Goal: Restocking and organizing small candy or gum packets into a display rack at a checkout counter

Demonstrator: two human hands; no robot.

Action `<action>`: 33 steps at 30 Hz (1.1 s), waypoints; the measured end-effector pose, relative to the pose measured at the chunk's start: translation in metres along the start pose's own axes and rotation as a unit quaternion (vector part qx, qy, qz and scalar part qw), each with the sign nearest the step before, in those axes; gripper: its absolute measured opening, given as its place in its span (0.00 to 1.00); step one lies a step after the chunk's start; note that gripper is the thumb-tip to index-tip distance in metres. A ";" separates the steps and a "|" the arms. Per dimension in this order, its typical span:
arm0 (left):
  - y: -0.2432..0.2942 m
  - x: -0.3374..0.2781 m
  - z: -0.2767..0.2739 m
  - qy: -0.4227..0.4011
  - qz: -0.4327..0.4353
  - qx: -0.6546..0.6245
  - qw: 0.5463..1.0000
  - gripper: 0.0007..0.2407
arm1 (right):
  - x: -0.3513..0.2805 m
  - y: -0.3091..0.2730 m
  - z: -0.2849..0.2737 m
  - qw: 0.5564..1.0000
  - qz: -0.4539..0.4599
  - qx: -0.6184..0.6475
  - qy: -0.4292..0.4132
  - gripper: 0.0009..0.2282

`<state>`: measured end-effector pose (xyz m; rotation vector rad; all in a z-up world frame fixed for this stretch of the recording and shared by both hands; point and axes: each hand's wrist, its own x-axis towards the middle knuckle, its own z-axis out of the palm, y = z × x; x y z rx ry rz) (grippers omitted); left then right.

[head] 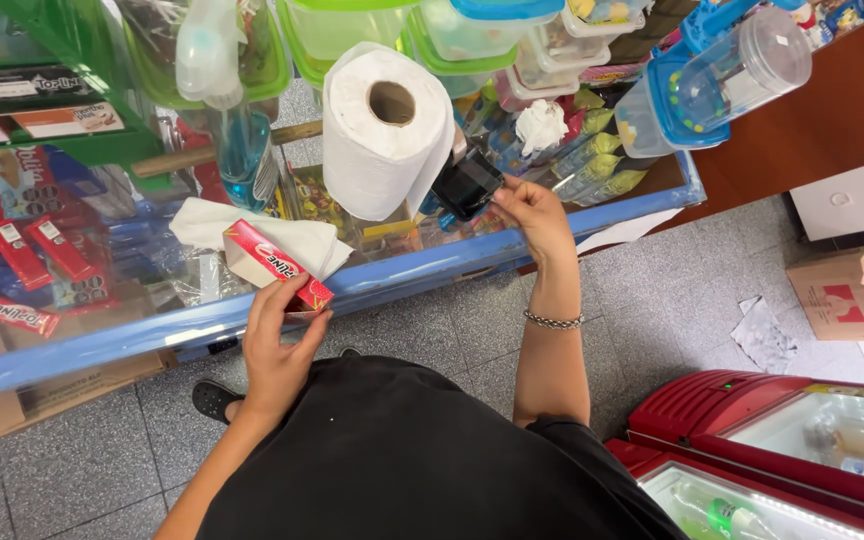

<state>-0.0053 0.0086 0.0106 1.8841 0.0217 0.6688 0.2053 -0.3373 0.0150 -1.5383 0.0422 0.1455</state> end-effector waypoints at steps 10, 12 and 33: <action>0.001 -0.001 -0.003 -0.001 -0.007 0.003 1.000 0.21 | 0.007 0.005 -0.007 0.996 -0.022 -0.084 -0.001 0.17; 0.001 -0.001 -0.003 -0.001 -0.009 0.006 1.000 0.21 | 0.005 0.002 -0.004 0.993 -0.038 -0.112 0.001 0.17; -0.001 -0.003 0.000 0.006 -0.014 -0.002 1.000 0.22 | -0.046 -0.038 -0.013 0.974 -0.132 -0.187 0.007 0.01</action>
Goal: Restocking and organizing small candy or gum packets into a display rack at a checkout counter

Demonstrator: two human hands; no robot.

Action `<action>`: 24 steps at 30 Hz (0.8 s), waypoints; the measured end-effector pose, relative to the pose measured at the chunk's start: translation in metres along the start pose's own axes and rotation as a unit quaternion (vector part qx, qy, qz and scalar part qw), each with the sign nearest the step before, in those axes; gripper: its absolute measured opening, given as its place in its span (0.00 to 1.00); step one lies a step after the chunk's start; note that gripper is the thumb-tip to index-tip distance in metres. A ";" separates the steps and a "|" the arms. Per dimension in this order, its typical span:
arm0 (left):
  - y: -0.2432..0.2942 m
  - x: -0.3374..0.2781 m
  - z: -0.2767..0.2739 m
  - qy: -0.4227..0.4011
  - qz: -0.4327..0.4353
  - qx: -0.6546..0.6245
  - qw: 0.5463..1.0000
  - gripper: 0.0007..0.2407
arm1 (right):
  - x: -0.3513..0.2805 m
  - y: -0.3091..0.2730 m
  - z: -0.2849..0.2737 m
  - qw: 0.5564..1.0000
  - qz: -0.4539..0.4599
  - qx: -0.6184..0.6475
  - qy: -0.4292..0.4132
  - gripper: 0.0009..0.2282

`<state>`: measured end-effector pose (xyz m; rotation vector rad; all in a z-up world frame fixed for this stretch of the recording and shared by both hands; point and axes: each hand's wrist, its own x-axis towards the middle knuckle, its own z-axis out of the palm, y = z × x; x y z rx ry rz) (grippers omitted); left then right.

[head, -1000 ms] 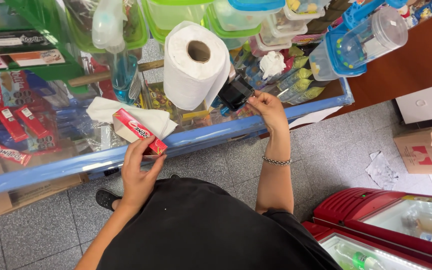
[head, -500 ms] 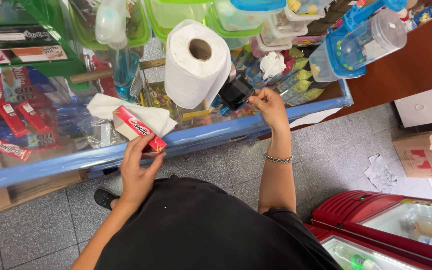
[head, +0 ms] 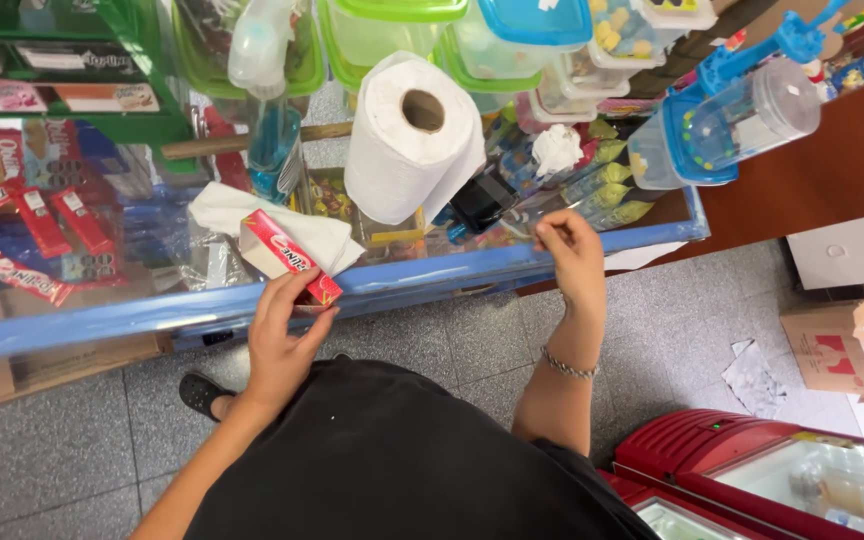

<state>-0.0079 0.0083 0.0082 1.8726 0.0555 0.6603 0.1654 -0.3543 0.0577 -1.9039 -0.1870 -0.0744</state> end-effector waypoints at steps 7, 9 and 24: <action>-0.007 -0.006 0.012 0.015 -0.011 -0.037 0.999 0.21 | -0.045 -0.051 0.076 0.992 -0.026 0.088 -0.089 0.03; -0.003 -0.003 0.012 0.013 -0.005 -0.038 0.999 0.21 | -0.058 -0.067 0.110 0.984 0.015 0.112 -0.137 0.04; -0.001 -0.005 0.017 0.026 -0.001 -0.047 0.999 0.22 | -0.085 -0.073 0.201 0.953 0.074 0.228 -0.187 0.30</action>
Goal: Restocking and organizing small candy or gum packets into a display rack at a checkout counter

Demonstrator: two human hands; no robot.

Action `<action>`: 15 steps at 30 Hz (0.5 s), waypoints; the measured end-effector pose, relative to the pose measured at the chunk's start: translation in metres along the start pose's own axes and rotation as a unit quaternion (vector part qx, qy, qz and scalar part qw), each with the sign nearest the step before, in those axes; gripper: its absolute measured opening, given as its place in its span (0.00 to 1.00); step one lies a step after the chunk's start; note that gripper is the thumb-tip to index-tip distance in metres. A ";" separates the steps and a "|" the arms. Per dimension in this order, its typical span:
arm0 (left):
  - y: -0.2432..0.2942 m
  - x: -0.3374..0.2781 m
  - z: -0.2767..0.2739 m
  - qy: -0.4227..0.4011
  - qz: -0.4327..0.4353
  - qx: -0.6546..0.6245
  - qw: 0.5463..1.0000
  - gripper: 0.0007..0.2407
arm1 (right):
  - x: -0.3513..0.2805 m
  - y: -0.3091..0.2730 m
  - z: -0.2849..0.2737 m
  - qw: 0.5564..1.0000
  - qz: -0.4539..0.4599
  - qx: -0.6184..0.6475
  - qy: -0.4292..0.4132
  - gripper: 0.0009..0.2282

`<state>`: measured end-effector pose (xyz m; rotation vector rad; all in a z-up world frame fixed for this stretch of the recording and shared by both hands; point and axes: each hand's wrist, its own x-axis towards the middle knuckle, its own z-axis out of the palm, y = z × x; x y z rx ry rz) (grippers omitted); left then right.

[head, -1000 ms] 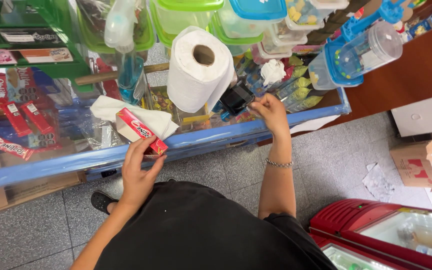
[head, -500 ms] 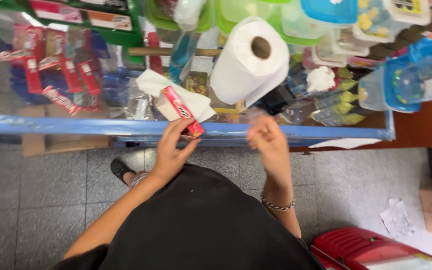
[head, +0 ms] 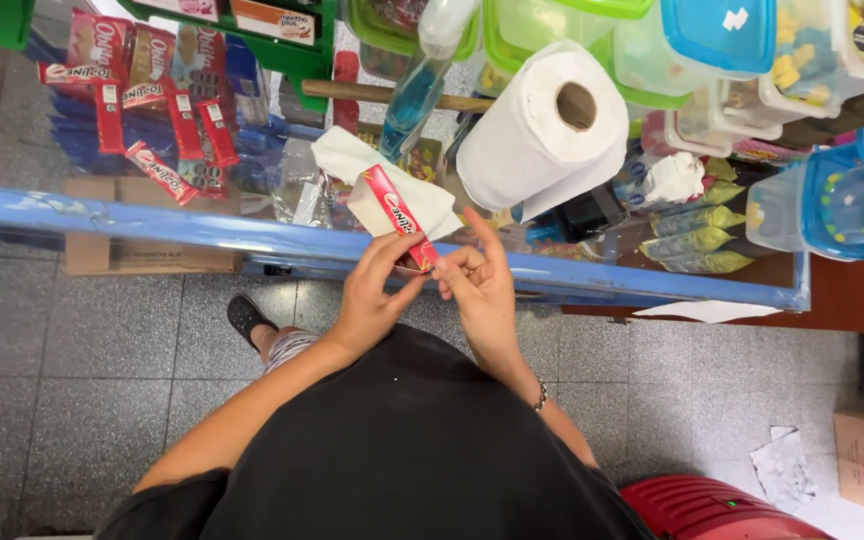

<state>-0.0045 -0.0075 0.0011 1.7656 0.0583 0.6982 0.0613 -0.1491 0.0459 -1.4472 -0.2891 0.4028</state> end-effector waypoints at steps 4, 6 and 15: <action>0.001 0.000 0.000 -0.003 -0.001 -0.006 1.000 0.22 | 0.000 0.003 -0.002 1.000 -0.006 -0.004 0.004 0.29; 0.002 0.000 0.001 -0.007 0.004 -0.004 1.000 0.23 | -0.001 0.004 -0.001 1.000 0.001 -0.011 0.003 0.28; 0.001 0.001 -0.001 -0.016 0.000 -0.004 1.000 0.23 | -0.002 0.006 0.001 1.000 0.011 -0.003 0.016 0.26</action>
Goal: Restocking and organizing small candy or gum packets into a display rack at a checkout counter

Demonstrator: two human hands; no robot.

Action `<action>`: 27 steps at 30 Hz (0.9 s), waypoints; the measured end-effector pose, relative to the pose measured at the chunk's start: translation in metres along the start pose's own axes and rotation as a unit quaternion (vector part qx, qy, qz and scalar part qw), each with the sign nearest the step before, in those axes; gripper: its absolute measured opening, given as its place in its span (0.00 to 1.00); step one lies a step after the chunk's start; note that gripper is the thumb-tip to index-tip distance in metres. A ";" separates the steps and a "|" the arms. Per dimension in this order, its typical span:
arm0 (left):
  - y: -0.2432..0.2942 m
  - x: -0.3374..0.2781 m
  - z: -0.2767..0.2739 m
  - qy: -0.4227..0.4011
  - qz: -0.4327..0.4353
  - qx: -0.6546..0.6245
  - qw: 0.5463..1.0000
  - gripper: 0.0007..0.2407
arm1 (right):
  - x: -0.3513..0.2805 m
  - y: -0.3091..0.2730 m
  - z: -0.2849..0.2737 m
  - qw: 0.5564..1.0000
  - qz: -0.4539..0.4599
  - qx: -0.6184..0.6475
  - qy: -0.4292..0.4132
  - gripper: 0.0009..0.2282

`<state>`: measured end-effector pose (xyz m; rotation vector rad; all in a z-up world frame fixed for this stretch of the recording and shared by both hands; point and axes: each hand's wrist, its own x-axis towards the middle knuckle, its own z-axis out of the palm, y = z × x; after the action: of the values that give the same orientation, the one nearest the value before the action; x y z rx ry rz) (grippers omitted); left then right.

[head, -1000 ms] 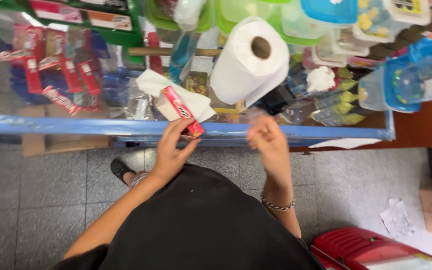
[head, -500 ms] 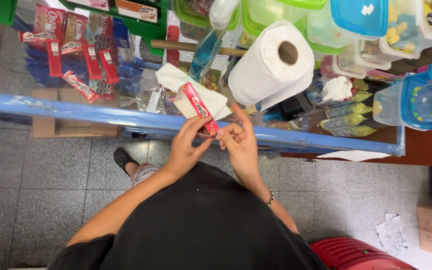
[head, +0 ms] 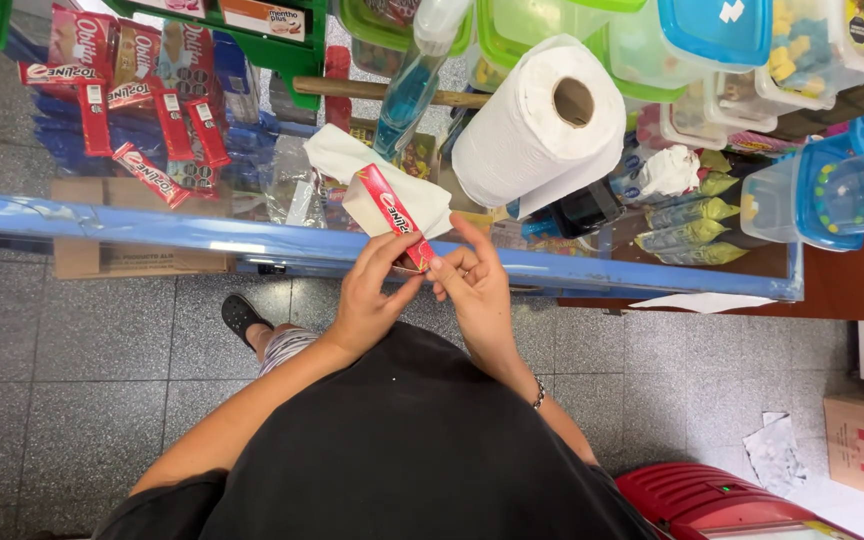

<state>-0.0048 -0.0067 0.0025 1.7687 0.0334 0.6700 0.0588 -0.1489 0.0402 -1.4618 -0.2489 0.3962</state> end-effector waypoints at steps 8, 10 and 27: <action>0.001 0.001 -0.001 -0.003 -0.003 -0.003 1.000 0.23 | 0.002 0.008 -0.003 1.000 0.007 -0.003 -0.004 0.25; 0.001 0.001 -0.002 -0.004 -0.001 0.000 1.000 0.23 | 0.003 0.008 -0.002 1.000 0.011 -0.001 -0.003 0.25; 0.001 0.002 -0.002 -0.002 0.005 0.011 1.000 0.22 | 0.006 -0.004 -0.010 0.959 -0.091 -0.266 -0.021 0.18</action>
<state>-0.0047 -0.0044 0.0045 1.7916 0.0291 0.6751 0.0687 -0.1554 0.0432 -1.9394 -0.5528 0.2162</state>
